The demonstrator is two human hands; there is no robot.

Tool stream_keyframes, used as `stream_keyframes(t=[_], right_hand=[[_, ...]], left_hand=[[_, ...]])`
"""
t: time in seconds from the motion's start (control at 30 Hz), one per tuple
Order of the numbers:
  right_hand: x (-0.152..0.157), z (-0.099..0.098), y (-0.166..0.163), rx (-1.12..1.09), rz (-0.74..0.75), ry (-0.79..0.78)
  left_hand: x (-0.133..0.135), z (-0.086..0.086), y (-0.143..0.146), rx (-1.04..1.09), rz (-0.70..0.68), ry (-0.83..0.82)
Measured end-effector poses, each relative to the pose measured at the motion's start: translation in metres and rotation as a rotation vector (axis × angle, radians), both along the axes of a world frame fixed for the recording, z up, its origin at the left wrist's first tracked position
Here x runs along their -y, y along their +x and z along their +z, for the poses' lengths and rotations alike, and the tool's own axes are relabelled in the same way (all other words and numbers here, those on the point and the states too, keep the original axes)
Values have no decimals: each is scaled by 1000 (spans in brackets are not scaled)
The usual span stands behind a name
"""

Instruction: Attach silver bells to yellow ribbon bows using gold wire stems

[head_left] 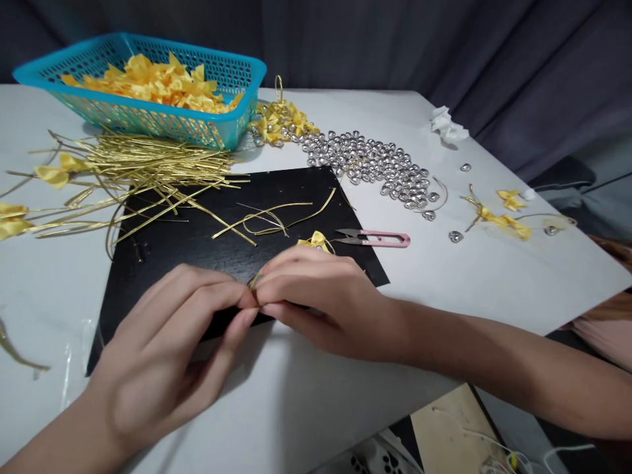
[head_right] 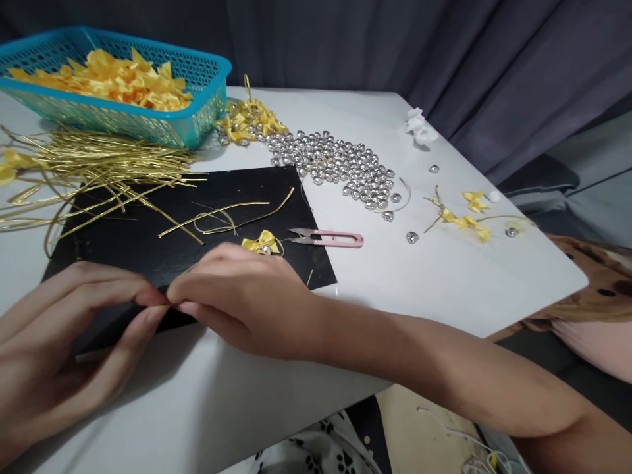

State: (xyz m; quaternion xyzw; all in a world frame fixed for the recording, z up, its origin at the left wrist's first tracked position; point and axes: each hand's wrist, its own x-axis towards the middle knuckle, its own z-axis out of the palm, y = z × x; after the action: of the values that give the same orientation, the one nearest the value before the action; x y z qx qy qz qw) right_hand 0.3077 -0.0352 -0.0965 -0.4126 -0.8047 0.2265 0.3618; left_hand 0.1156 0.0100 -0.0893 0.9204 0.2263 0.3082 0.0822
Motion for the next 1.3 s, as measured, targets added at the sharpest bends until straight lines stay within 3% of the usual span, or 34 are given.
stream_keyframes(t=[0.17, 0.73, 0.93, 1.17, 1.3], right_hand=[[-4, -12, -1, -116, 12, 11], [-8, -17, -2, -23, 27, -61], [-7, -10, -2, -123, -44, -95], [-4, -3, -4, -224, -105, -15], [-6, -6, -6, -201, -162, -138]], left_hand=[[-2, -5, 0, -19, -26, 31], [-3, -12, 1, -64, -45, -94], [-4, -15, 3, -52, -46, -127], [-2, -14, 4, -51, -52, -159], [-2, -14, 7, -23, -22, -206]])
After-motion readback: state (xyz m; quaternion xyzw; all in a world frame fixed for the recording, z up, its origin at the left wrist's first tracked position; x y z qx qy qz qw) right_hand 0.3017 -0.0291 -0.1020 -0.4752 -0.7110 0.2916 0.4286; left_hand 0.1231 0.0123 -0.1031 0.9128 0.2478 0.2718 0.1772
